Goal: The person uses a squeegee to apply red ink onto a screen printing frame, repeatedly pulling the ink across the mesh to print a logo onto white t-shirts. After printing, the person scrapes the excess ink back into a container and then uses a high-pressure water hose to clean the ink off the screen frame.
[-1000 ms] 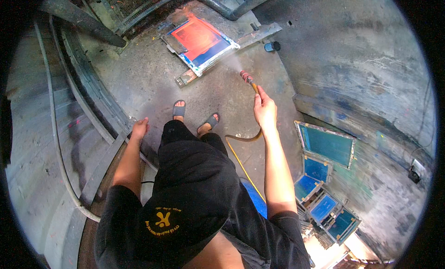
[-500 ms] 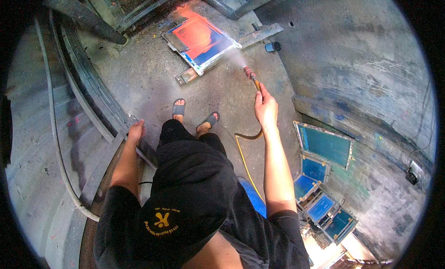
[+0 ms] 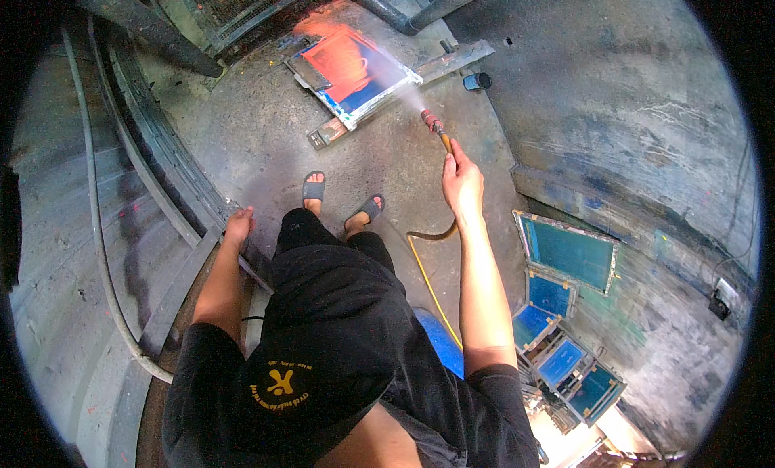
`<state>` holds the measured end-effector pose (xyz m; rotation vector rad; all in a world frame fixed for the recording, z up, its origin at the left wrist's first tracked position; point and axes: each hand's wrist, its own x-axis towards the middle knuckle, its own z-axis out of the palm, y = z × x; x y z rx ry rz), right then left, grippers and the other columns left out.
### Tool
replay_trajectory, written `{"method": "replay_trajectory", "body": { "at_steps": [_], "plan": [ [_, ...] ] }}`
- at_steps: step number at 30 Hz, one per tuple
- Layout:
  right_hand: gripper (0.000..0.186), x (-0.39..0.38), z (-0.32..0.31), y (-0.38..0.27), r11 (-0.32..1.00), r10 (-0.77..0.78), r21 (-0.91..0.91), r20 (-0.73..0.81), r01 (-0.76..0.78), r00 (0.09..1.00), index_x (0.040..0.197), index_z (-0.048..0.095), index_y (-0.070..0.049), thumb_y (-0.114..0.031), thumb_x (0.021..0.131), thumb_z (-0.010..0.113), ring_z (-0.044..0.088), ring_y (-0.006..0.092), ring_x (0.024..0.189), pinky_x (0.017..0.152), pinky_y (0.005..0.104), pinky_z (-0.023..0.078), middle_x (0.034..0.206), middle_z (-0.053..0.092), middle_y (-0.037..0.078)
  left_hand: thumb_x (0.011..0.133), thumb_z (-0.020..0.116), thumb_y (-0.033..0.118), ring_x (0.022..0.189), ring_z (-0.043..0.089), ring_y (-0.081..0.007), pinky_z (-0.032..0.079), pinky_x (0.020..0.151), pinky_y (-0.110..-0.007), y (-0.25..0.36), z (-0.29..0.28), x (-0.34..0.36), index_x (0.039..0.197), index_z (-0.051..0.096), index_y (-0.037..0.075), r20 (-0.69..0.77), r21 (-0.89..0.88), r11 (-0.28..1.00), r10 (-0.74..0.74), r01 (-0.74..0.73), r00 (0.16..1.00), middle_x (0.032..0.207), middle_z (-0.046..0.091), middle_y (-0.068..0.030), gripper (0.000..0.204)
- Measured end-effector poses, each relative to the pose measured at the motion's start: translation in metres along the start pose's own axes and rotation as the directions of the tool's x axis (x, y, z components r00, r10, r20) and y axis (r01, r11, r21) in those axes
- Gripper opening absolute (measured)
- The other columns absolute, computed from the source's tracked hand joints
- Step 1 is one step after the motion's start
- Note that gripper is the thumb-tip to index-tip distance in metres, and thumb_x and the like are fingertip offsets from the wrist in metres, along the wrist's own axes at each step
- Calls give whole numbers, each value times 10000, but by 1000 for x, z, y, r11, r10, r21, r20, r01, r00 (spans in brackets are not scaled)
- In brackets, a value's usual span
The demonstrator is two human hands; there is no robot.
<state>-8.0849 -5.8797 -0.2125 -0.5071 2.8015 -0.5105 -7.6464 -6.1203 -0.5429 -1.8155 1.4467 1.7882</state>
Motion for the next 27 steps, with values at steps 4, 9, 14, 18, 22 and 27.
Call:
{"method": "replay_trajectory", "body": {
  "at_steps": [4, 9, 14, 18, 22, 27],
  "plan": [
    [392, 2, -1, -5, 1000, -9, 10, 9, 9, 1000, 1319, 673, -61, -240, 984, 575, 689, 427, 1080, 898, 450, 551, 1089, 698, 299, 1014, 658, 412, 666, 588, -133, 495, 605, -292, -23, -9, 10, 995, 662, 73, 21, 13, 999, -39, 38, 999, 775, 617, -4, 340],
    [393, 3, -2, -7, 1000, 0, 6, 11, 0, 1000, 1320, 672, -61, -240, 984, 576, 690, 427, 1079, 900, 450, 551, 1087, 699, 297, 1014, 659, 401, 656, 582, -133, 498, 596, -302, -22, -4, 6, 963, 658, 75, 15, -10, 997, -74, 74, 997, 771, 612, -6, 330],
    [391, 5, 5, 14, 999, -27, -29, 11, 28, 1000, 1317, 677, -70, -253, 985, 583, 691, 426, 1075, 901, 447, 551, 1084, 702, 295, 1013, 647, 405, 643, 585, -140, 493, 602, -313, -20, -5, 10, 894, 661, 54, 8, 73, 997, -38, 37, 999, 757, 628, -23, 370],
    [396, -4, 4, 13, 998, 41, -59, 89, -36, 995, 1318, 679, -78, -269, 984, 587, 690, 421, 1084, 908, 443, 552, 1088, 704, 290, 1009, 628, 432, 654, 599, -158, 487, 655, -330, -4, 1, 0, 878, 707, 18, 9, -15, 999, -42, 42, 999, 735, 668, -54, 442],
    [400, -14, 9, 13, 996, 69, -67, 144, -60, 987, 1321, 678, -80, -273, 982, 590, 690, 414, 1095, 918, 434, 554, 1101, 704, 285, 1020, 641, 427, 627, 573, -126, 473, 566, -287, 1, 1, 1, 944, 621, 88, 67, -32, 997, -65, 67, 996, 762, 609, 3, 348],
    [393, -17, 13, 19, 998, 64, -17, 183, -62, 981, 1318, 679, -73, -268, 988, 590, 688, 403, 1119, 944, 430, 545, 1128, 705, 281, 1021, 634, 441, 644, 582, -127, 484, 591, -293, -2, -1, 6, 981, 646, 87, 71, 31, 998, -52, 49, 996, 783, 630, -1, 357]
  ]
}}
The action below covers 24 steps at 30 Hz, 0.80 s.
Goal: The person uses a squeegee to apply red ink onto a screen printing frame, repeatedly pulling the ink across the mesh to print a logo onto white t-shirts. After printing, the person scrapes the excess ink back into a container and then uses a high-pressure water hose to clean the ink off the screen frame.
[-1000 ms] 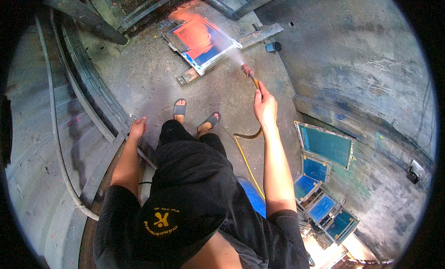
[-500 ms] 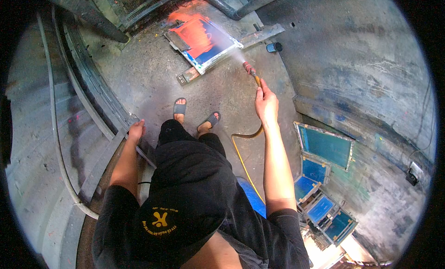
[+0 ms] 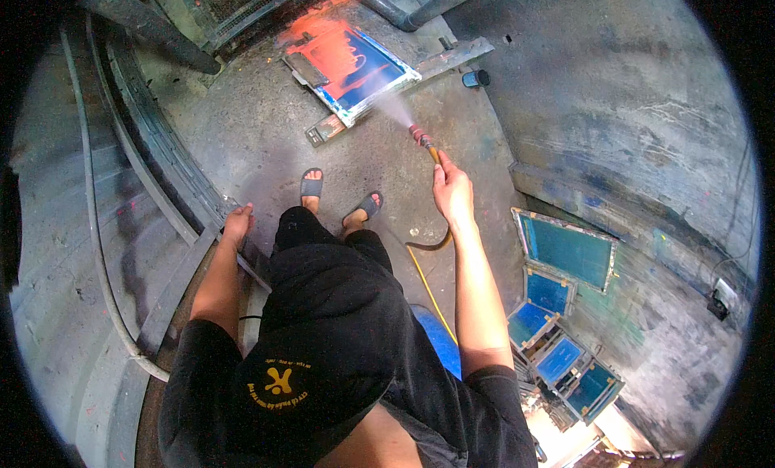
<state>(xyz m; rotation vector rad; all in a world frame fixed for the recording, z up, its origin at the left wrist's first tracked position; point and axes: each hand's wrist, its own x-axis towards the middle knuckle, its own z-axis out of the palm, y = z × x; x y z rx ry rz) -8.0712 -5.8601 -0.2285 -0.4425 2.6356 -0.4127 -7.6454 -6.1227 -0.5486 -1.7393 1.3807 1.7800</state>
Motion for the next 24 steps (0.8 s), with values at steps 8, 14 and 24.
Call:
{"method": "replay_trajectory", "body": {
  "at_steps": [8, 14, 24],
  "plan": [
    [389, 0, 9, 1, 999, -32, 30, 2, 32, 999, 1317, 678, -65, -271, 1001, 584, 685, 397, 1134, 958, 423, 543, 1151, 709, 268, 1014, 636, 454, 678, 593, -124, 491, 614, -302, 6, 2, -5, 1003, 667, 83, -8, 19, 1000, -7, 7, 1000, 809, 652, -1, 372],
    [397, 7, 3, -15, 999, -26, -39, 56, 29, 998, 1298, 693, -75, -290, 984, 580, 684, 424, 1094, 944, 448, 546, 1098, 705, 288, 1011, 652, 395, 639, 569, -121, 488, 634, -310, 21, 11, -22, 918, 696, 30, -47, -73, 997, -13, 9, 999, 733, 642, -14, 380],
    [381, 102, -19, -50, 951, -188, -212, 183, 225, 965, 1243, 731, -110, -298, 957, 565, 696, 454, 1005, 911, 486, 554, 1047, 703, 304, 1000, 665, 434, 650, 574, -117, 477, 621, -312, 3, 24, 5, 916, 708, 33, 13, -15, 1000, 3, -3, 1000, 747, 656, -7, 412]
  ]
}}
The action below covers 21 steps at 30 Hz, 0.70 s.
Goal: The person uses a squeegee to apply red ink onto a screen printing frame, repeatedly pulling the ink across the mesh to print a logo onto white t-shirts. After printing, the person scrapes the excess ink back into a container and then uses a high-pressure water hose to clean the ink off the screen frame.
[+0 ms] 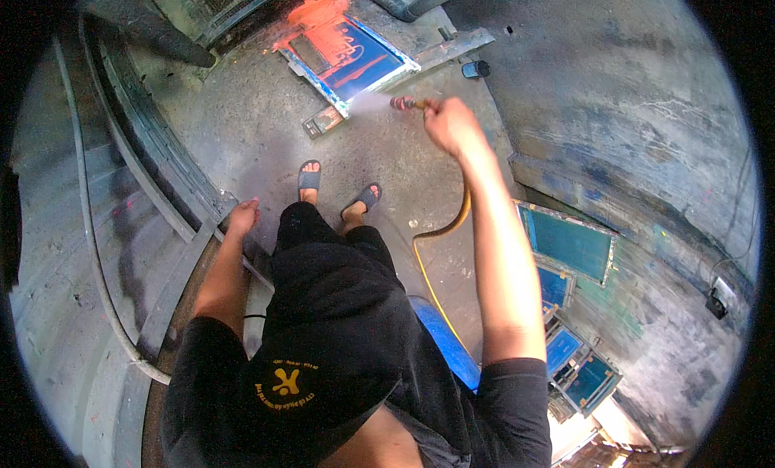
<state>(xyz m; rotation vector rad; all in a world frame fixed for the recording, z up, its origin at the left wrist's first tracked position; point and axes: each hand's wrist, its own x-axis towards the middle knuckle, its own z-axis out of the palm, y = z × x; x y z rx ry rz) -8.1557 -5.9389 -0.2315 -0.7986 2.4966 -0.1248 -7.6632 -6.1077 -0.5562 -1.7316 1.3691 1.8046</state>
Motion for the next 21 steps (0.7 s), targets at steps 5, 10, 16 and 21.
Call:
{"method": "replay_trajectory", "body": {
  "at_steps": [5, 10, 16, 21],
  "plan": [
    [343, 38, -83, -112, 984, 137, -129, 134, -120, 982, 1025, 733, 19, -235, 958, 514, 699, 366, 621, 558, 474, 568, 789, 717, 240, 1010, 659, 428, 670, 591, -121, 485, 632, -299, 6, 12, -14, 947, 719, 41, -18, -157, 988, -1, -2, 1000, 782, 669, -11, 397],
    [322, 101, -93, -148, 952, 211, -274, 267, -135, 940, 749, 625, 26, -213, 930, 508, 603, 284, 491, 442, 453, 467, 602, 610, 155, 1008, 648, 456, 723, 634, -150, 514, 640, -303, -34, 7, -21, 1029, 696, 65, -31, -229, 973, -29, 21, 999, 873, 694, -34, 394],
    [356, 117, -89, -165, 949, 220, -285, 279, -138, 935, 709, 598, 30, -240, 935, 544, 601, 275, 485, 434, 449, 458, 586, 593, 138, 1019, 643, 414, 628, 594, -127, 461, 547, -295, -73, -9, -37, 883, 677, 57, -18, -320, 928, -208, 192, 978, 767, 654, -16, 384],
    [315, 103, -85, -153, 977, 62, -211, 321, 8, 945, 843, 648, 27, -255, 945, 551, 641, 285, 509, 438, 439, 481, 603, 606, 137, 1016, 637, 431, 566, 564, -135, 433, 512, -295, -79, -8, -54, 854, 657, 56, -60, -266, 931, -275, 250, 960, 717, 631, -15, 409]
  ]
}}
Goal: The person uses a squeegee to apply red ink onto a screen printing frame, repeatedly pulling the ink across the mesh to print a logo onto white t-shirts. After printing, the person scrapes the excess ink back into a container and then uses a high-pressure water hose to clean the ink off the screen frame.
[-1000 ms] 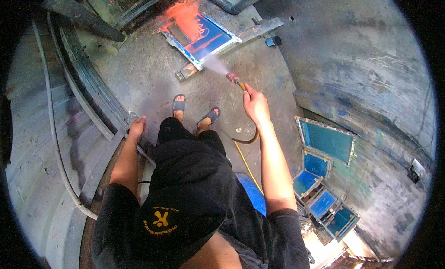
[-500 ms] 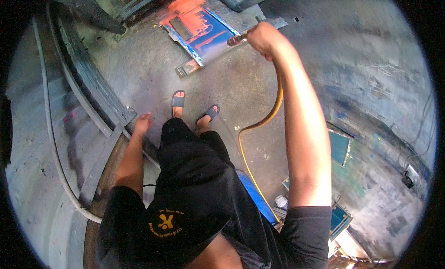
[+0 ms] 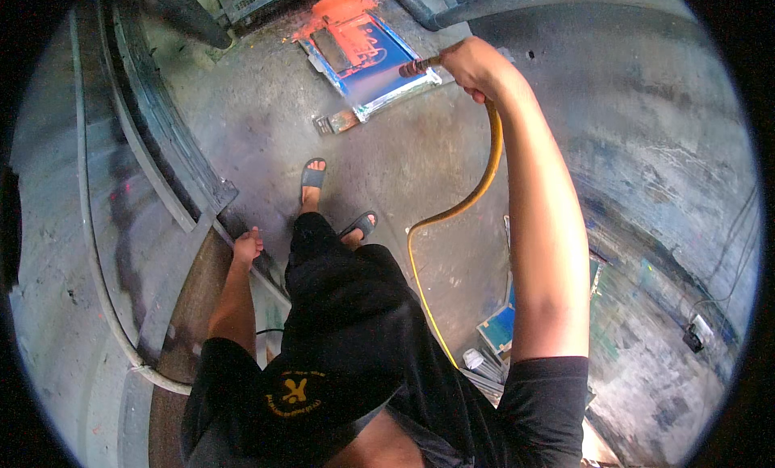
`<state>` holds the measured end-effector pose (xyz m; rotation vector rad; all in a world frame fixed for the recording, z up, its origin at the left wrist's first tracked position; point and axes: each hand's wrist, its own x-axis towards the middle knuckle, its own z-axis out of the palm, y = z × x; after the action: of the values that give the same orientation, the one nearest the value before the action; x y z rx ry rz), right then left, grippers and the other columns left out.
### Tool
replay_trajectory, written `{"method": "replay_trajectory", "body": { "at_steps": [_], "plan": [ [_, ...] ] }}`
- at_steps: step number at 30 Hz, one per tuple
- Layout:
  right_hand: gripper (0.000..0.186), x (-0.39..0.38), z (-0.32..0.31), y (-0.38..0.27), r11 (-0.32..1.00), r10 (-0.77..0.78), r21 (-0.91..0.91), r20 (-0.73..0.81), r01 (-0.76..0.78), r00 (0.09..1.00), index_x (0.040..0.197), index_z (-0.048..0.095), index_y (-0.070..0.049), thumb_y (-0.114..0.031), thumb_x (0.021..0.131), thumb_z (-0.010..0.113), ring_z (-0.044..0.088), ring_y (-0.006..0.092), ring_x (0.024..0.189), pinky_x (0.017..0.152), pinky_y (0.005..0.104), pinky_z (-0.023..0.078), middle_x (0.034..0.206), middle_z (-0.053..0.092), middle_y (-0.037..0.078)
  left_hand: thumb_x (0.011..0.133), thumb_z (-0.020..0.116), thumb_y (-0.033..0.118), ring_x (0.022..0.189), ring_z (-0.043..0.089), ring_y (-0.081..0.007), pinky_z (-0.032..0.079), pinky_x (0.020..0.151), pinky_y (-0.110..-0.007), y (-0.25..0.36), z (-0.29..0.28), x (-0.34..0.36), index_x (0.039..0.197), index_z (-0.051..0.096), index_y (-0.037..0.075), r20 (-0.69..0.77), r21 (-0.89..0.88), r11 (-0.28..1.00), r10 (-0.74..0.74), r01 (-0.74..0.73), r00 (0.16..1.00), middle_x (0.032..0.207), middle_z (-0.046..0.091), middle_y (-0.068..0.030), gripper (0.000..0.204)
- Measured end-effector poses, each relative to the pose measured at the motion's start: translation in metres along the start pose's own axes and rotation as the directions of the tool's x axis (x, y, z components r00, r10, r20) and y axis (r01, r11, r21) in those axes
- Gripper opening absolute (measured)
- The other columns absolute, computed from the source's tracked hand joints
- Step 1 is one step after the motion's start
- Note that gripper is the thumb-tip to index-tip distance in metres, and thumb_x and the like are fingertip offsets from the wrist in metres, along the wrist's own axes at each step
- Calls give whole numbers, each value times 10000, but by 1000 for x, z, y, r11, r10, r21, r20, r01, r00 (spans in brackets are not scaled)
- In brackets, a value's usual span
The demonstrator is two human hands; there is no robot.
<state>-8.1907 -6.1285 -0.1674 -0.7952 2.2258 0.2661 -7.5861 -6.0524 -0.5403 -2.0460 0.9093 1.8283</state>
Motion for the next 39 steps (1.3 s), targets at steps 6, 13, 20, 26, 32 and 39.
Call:
{"method": "replay_trajectory", "body": {
  "at_steps": [6, 13, 20, 26, 32, 39],
  "plan": [
    [309, -39, 6, 32, 978, 139, 167, -53, -128, 989, 1112, 748, -67, -277, 974, 569, 544, 207, 462, 440, 388, 459, 597, 583, 69, 1018, 636, 424, 559, 556, -135, 453, 537, -294, 24, 13, 25, 900, 692, 42, 84, 150, 970, 180, -191, 980, 687, 614, -8, 404],
    [329, -70, 26, 112, 948, 130, 307, -136, -83, 982, 1224, 754, -90, -270, 987, 614, 524, 155, 478, 458, 345, 427, 582, 574, 33, 1014, 645, 459, 650, 596, -129, 483, 569, -285, 114, 67, 22, 1050, 665, 53, 138, 46, 959, 270, -279, 953, 790, 643, -23, 408],
    [359, -72, 52, 220, 923, 22, 376, -263, 81, 965, 1025, 737, 61, -271, 994, 606, 620, 152, 612, 571, 332, 497, 1213, 760, 90, 1016, 636, 434, 630, 578, -143, 504, 625, -312, 139, 101, 11, 880, 677, 47, 92, 149, 938, 302, -313, 949, 707, 623, -29, 411],
    [417, -105, -4, 257, 914, -84, 375, -198, 155, 977, 1399, 635, -68, -153, 991, 628, 691, 387, 1147, 978, 446, 522, 1183, 701, 294, 1006, 648, 438, 590, 586, -143, 498, 586, -326, 123, 114, -22, 860, 671, 42, -99, 214, 952, 244, -219, 965, 709, 659, -43, 423],
    [414, -130, -30, 330, 760, 254, 650, -321, 17, 912, 1393, 635, -31, -260, 1051, 583, 435, 78, 668, 606, 252, 390, 827, 621, -6, 987, 636, 466, 756, 704, -247, 546, 711, -385, 145, 148, -26, 970, 727, 3, -179, 420, 896, 237, -143, 955, 816, 733, -136, 472],
    [435, -107, 19, 374, 814, 192, 577, -374, 66, 907, 1348, 660, 11, -252, 1002, 642, 497, 109, 613, 554, 272, 403, 760, 628, 19, 936, 657, 499, 989, 734, -341, 552, 888, -425, 311, 284, 67, 1034, 749, 49, 2, 644, 658, 508, -390, 861, 998, 761, -195, 469]
  ]
}}
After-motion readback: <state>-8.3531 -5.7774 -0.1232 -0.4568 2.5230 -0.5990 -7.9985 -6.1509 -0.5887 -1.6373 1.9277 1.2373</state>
